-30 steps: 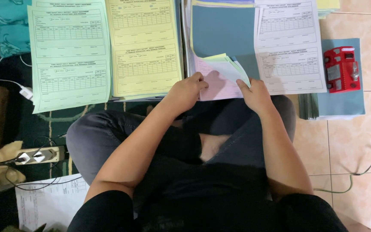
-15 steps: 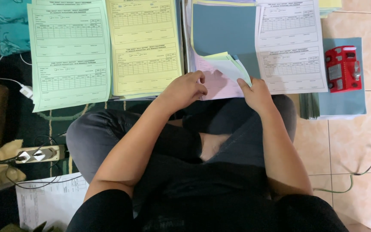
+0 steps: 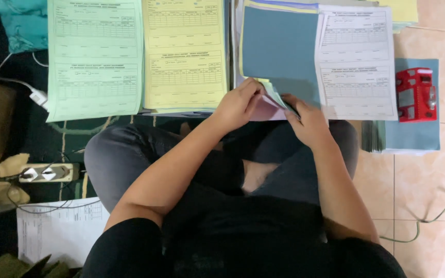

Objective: Sorting through various colored paper documents in folders and stapling them into organized sets.

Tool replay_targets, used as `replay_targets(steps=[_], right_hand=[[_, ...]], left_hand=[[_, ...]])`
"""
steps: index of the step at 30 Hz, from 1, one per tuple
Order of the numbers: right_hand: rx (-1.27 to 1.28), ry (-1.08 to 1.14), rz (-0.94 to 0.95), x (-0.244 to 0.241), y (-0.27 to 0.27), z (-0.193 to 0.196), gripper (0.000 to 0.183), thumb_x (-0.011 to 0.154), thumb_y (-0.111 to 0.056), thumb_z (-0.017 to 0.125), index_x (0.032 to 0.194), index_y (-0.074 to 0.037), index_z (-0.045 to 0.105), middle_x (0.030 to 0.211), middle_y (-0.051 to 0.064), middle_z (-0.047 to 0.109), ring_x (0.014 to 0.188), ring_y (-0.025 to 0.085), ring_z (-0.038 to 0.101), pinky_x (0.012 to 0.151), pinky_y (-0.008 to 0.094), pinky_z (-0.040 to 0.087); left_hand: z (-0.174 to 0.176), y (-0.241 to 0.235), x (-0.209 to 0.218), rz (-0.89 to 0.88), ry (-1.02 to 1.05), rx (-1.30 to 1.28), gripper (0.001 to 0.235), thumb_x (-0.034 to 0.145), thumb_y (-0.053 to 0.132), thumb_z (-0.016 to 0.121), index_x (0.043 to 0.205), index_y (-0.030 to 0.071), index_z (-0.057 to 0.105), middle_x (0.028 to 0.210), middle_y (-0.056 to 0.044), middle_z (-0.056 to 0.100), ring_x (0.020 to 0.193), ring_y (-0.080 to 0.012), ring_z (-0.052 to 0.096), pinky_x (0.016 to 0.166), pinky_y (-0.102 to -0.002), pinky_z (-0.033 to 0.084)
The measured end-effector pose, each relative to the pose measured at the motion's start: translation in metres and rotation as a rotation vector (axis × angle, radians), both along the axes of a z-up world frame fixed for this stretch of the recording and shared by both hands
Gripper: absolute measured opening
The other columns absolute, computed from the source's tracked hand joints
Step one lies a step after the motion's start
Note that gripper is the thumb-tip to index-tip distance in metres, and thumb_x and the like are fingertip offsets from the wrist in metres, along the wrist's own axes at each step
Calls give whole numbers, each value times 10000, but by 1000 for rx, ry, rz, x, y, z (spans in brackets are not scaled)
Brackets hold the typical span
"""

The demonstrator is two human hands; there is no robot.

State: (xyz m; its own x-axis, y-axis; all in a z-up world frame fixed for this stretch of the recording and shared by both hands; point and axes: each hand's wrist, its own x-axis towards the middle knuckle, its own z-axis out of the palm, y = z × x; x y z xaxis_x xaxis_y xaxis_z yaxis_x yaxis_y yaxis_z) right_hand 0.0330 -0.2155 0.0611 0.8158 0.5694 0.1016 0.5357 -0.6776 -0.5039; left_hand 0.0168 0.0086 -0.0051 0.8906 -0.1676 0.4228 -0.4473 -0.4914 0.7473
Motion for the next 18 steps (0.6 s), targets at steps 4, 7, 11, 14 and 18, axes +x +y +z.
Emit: replay_targets(steps=[4, 7, 11, 14, 18], right_hand=[[-114, -38, 52, 8, -22, -41, 445, 1060, -403, 575, 1325, -50, 629, 1207, 291, 679, 1081, 514, 632, 866, 575, 530], [-236, 14, -51, 27, -30, -50, 385, 1123, -237, 471, 1141, 103, 652, 968, 375, 663, 953, 567, 624, 805, 608, 521], [-277, 137, -214, 62, -59, -58, 535, 1168, -392, 478, 1141, 109, 663, 961, 341, 678, 998, 535, 645, 809, 596, 504], [-163, -20, -249, 58, -38, -2, 390, 1120, -205, 520, 1254, 143, 637, 1069, 366, 679, 1003, 547, 639, 835, 579, 488], [-21, -449, -190, 45, 25, 55, 273, 1085, 39, 528, 1248, 214, 658, 1049, 386, 709, 834, 536, 652, 750, 525, 502]], left_hand=[[-2, -5, -1, 106, -56, -33, 64, 1030, 184, 534, 1078, 152, 560, 998, -70, 583, 890, -407, 673, 689, -472, 580], [19, 20, 0, 100, -146, 62, 61, 1027, 191, 553, 1035, 143, 589, 983, -47, 615, 929, -351, 696, 735, -411, 594], [50, 109, -14, 134, -166, 305, 35, 917, 103, 706, 937, 105, 678, 901, -69, 645, 861, -339, 696, 708, -403, 584], [37, 170, -40, 245, -13, 576, 165, 911, 184, 734, 1030, 68, 735, 1001, -90, 675, 909, -316, 681, 770, -412, 564], [-12, 212, -70, 229, 171, 770, 360, 820, 401, 799, 959, 77, 727, 1013, -100, 631, 950, -327, 647, 807, -435, 544]])
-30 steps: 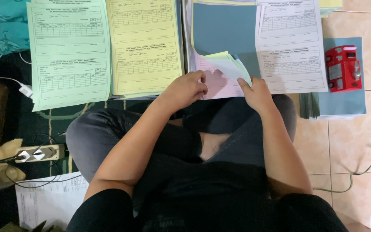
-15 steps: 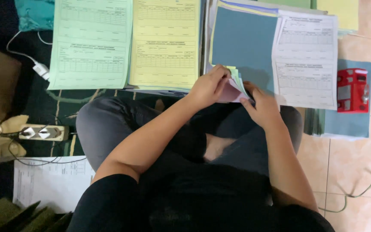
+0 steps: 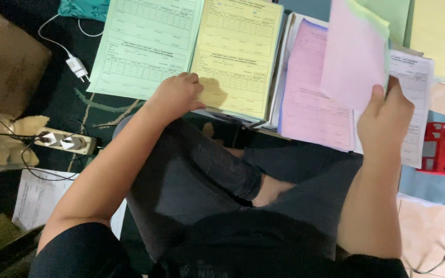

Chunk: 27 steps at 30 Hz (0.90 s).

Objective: Sorting through various colored paper documents in folders and stapling them into organized sets.

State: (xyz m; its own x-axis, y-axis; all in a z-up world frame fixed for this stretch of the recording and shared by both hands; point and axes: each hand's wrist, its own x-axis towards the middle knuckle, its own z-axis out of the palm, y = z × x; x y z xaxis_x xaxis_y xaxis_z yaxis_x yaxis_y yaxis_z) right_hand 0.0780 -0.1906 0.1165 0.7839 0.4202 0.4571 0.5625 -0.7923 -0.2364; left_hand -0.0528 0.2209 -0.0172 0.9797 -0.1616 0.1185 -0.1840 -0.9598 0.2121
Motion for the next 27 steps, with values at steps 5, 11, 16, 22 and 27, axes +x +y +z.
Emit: replay_targets(steps=[5, 11, 16, 22, 27], right_hand=[[-77, -82, 200, -2, 127, -35, 472, 939, 76, 546, 1385, -58, 629, 1299, 152, 728, 987, 358, 736, 810, 441, 565], [-401, 145, 368, -1, 196, -116, 476, 914, 23, 435, 1316, -141, 629, 1166, 111, 741, 941, 371, 750, 715, 530, 597], [-459, 386, 396, -27, 204, -114, 470, 972, 28, 412, 1385, -81, 610, 1193, 177, 717, 947, 424, 735, 691, 538, 601], [-325, 369, 458, -49, 197, -116, 450, 985, 41, 457, 1406, -25, 602, 1353, 267, 645, 1134, 481, 659, 886, 595, 557], [-210, 593, 437, -50, 194, -103, 375, 1070, -103, 514, 1427, -20, 596, 1471, 211, 576, 1283, 433, 579, 1007, 593, 504]], left_hand=[[-4, 0, -3, -3, 0, -73, 316, 766, 375, 825, 881, 100, 722, 925, -74, 638, 900, -321, 653, 781, -441, 534], [-31, 13, 5, -49, 13, -57, 303, 811, 451, 818, 858, 165, 730, 810, -16, 625, 791, -294, 706, 679, -411, 584], [-33, 14, 7, -87, -17, -79, 241, 846, 407, 815, 825, 184, 725, 762, 29, 626, 731, -240, 709, 653, -365, 570], [-19, 10, -2, -108, -78, -22, 187, 885, 342, 752, 809, 177, 711, 775, -32, 671, 766, -302, 715, 667, -429, 573], [-24, 7, 1, -77, -91, -33, 182, 907, 298, 727, 786, 166, 691, 758, -38, 695, 747, -321, 718, 659, -441, 576]])
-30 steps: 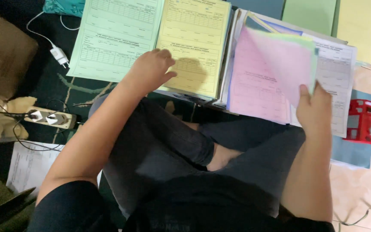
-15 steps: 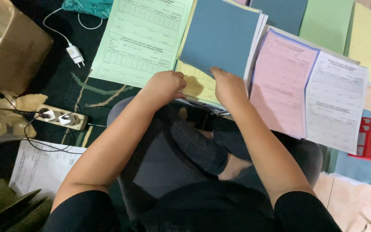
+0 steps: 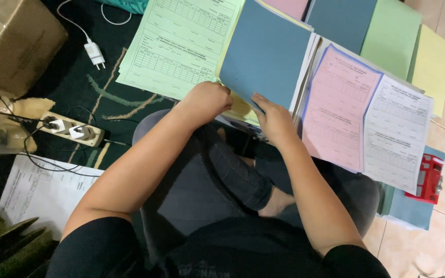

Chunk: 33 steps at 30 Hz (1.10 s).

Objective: Sorting through various colored paper documents in folders and stapling them into organized sets.

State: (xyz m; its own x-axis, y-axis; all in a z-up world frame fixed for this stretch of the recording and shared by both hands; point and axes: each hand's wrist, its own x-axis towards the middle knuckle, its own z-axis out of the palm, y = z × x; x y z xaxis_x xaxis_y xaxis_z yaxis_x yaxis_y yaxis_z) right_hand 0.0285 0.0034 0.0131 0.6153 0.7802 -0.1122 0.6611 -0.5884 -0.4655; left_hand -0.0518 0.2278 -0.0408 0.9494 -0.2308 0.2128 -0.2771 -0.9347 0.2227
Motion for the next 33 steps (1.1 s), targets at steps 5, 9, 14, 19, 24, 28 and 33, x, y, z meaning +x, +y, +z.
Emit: replay_targets(steps=[5, 9, 14, 19, 24, 28, 33], right_hand=[[-32, 78, 10, 0, 0, 11, 461, 1039, -182, 627, 1471, -34, 563, 1531, 194, 521, 1344, 442, 523, 1054, 602, 459], [-47, 105, 14, 6, -2, 6, 507, 1025, -233, 670, 1487, -60, 557, 1560, 156, 499, 1358, 429, 512, 1073, 559, 459], [-32, 154, 0, 7, -1, 12, 534, 997, -254, 711, 1474, -58, 572, 1563, 159, 494, 1368, 443, 494, 1084, 551, 453], [-39, 175, 6, 8, -2, 16, 539, 986, -243, 723, 1469, -56, 570, 1562, 150, 497, 1388, 426, 478, 1105, 536, 449], [-24, 198, 4, 10, -3, 14, 544, 985, -239, 726, 1475, -65, 566, 1565, 146, 492, 1399, 413, 468, 1111, 545, 448], [-27, 202, 4, 12, -4, 11, 543, 984, -240, 726, 1474, -68, 566, 1564, 144, 495, 1407, 402, 465, 1123, 532, 440], [8, 172, 22, 16, -8, 2, 537, 957, -224, 755, 1453, -96, 595, 1541, 131, 526, 1378, 398, 498, 1109, 540, 452]], left_hand=[[1, 2, 0, 6, -12, 18, 114, 916, 249, 725, 830, 173, 716, 778, -22, 724, 751, -296, 732, 674, -427, 582], [-2, 2, 2, 13, 14, -11, 98, 929, 277, 717, 868, 201, 730, 808, -7, 744, 778, -280, 742, 707, -415, 590], [2, 3, 1, 7, 39, -30, 94, 942, 270, 713, 899, 195, 748, 844, -19, 762, 794, -285, 748, 727, -421, 594], [11, 4, -2, -16, 67, -82, 104, 947, 247, 705, 911, 168, 763, 852, -56, 769, 801, -307, 750, 748, -434, 594], [14, 3, -3, 4, 72, -107, 104, 950, 242, 714, 928, 164, 778, 856, -52, 775, 796, -293, 758, 756, -424, 597], [16, 5, -4, -11, 77, -130, 113, 949, 237, 717, 940, 144, 780, 867, -76, 777, 808, -309, 760, 766, -439, 598], [22, 5, -7, -17, 84, -142, 111, 941, 212, 734, 965, 129, 804, 897, -92, 786, 825, -311, 767, 795, -432, 600]])
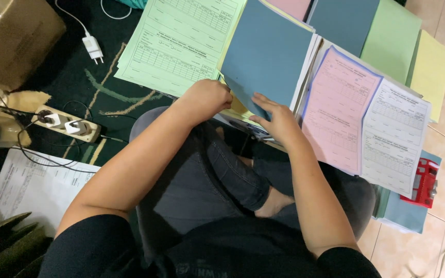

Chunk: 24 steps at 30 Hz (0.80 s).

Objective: Sorting through various colored paper documents in folders and stapling them into organized sets.

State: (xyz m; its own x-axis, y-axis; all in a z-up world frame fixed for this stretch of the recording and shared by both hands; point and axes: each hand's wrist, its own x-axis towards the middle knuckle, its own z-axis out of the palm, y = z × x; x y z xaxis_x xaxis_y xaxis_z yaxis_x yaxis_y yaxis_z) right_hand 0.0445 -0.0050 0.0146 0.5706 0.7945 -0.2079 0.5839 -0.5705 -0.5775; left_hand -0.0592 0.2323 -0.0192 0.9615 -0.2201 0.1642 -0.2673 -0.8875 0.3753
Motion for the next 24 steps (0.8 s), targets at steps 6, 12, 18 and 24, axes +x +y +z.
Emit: replay_targets(steps=[6, 12, 18, 24], right_hand=[[6, -4, -6, -4, 2, 7, 563, 915, -194, 798, 1432, -70, 613, 1523, 156, 540, 1365, 408, 511, 1102, 536, 457], [9, -12, -9, -2, 1, 1, 533, 937, -204, 776, 1435, -101, 616, 1524, 131, 546, 1366, 392, 516, 1098, 537, 457], [-17, -32, 1, -1, 0, 0, 528, 950, -238, 762, 1441, -110, 617, 1532, 135, 537, 1361, 389, 529, 1079, 543, 477], [-2, -6, -3, -5, 2, 5, 511, 950, -128, 737, 1439, -61, 604, 1538, 159, 525, 1373, 407, 505, 1104, 536, 452]], left_hand=[[4, -1, 1, -6, -2, -3, 117, 938, 210, 725, 954, 122, 800, 880, -102, 782, 814, -326, 763, 778, -441, 599], [5, -2, 0, 6, -6, 20, 103, 936, 209, 735, 959, 137, 806, 881, -79, 781, 816, -295, 765, 780, -416, 597], [6, -4, 0, 24, -2, 34, 102, 921, 203, 738, 938, 130, 807, 861, -84, 779, 807, -312, 761, 758, -434, 602], [17, -6, -2, 33, -31, 80, 222, 879, 304, 792, 1011, 126, 796, 949, -89, 762, 871, -277, 726, 806, -401, 558]])
